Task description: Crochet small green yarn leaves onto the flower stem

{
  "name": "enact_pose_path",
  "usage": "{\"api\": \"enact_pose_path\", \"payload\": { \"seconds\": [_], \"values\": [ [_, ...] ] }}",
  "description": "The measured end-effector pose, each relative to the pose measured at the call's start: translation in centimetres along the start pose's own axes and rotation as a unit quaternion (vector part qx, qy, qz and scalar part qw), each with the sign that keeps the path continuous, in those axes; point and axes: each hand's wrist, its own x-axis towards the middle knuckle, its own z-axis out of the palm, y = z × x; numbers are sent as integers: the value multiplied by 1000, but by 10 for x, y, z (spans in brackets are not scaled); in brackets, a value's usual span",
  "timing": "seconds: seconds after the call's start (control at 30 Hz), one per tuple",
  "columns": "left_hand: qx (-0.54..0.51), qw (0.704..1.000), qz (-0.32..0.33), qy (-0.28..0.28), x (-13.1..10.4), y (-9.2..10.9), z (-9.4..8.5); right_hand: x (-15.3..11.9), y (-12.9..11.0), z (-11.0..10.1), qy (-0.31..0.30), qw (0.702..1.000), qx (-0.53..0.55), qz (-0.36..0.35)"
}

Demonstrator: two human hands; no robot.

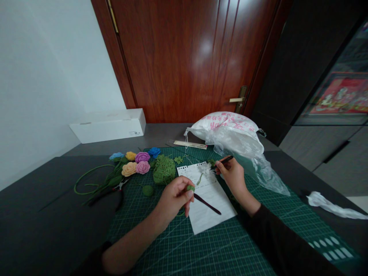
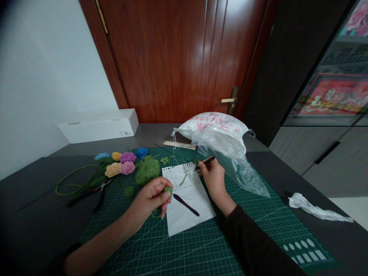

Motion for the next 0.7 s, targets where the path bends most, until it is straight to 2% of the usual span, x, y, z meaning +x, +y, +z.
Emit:
{"api": "enact_pose_path", "payload": {
  "seconds": [0.17, 0.3, 0.43, 0.57, 0.7],
  "values": [
    [-6, 1000, 14, -11, 3, 1, 0, -4, -17, 2, -10, 995, 96, -4],
    [-15, 999, 27, -26, 10, 8, 3, -16, -36, 6, -54, 987, 153, -11],
    [-13, 999, 7, -42, 17, 10, 10, -27, -50, 13, -95, 974, 207, -1],
    [2, 1000, 0, -23, 26, -1, 11, -31, -57, 16, -107, 962, 251, 22],
    [29, 999, 6, 15, 37, -18, 2, -30, -62, 13, -99, 949, 295, 45]
  ]
}}
